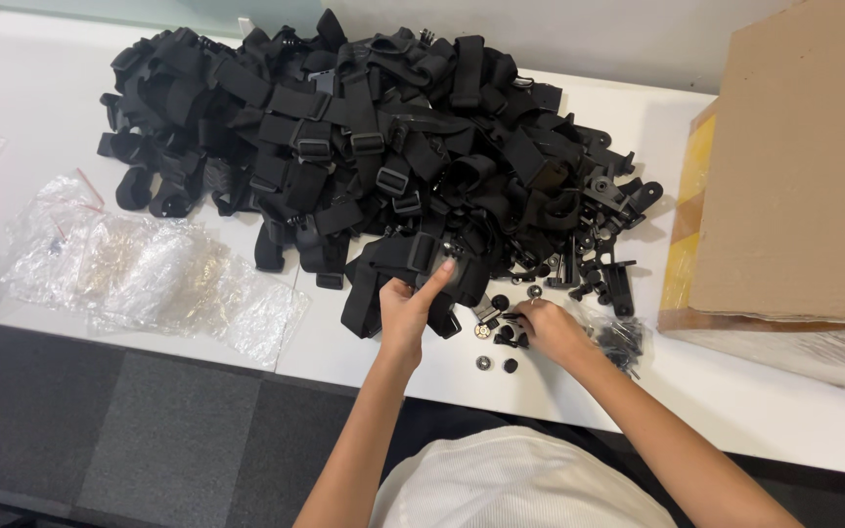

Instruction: The person assembles black straps by attaching small metal components to them. They pick up a strap, insert a metal piece, and then place the assembled item into a clear plastic bag. The person repeats this process with multiple straps, placing the finished bags into a cardboard box.

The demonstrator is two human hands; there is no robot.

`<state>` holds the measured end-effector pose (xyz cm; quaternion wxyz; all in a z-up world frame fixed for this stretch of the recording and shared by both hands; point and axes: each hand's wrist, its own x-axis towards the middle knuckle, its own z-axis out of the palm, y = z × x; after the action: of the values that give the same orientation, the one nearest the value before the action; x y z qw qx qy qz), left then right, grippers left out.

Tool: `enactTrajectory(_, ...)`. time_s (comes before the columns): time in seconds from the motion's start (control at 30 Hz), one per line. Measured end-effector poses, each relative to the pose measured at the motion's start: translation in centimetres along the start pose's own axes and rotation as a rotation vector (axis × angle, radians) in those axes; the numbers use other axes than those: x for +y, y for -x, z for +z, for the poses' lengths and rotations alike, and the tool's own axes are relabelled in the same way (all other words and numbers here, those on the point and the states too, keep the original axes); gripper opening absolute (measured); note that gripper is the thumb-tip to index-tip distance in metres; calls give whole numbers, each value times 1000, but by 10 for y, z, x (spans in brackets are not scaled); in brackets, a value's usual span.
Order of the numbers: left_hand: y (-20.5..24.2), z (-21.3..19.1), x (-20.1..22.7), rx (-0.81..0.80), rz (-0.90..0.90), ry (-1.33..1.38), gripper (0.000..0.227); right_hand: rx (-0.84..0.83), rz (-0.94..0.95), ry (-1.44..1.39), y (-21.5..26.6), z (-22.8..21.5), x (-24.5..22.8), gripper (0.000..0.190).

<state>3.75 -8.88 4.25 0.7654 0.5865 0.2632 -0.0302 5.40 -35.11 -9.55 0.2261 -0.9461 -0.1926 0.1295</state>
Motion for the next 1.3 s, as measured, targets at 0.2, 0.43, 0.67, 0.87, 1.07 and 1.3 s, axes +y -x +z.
enactTrajectory(0.2, 5, 8, 0, -8, -12, 54, 40, 79, 147, -102, -2, -52, -15, 19)
enactTrajectory(0.43, -3, 16, -8, 56, 37, 77, 48, 475, -171, -592, 7, -148, -88, 13)
enactTrajectory(0.67, 7, 26, 13, -39, 65, 202, 37, 622, -257, -484, 5, -176, -146, 14)
enactTrajectory(0.87, 18, 33, 38, -103, 33, 340, 22, 672, -329, -334, 0, -186, -149, 15)
enactTrajectory(1.07, 12, 36, 26, -93, 67, 331, 22, 691, -380, -269, 0, -194, -153, 15)
enactTrajectory(1.3, -3, 30, 3, -64, 177, 165, 41, 695, -597, -185, -8, -203, -146, 17)
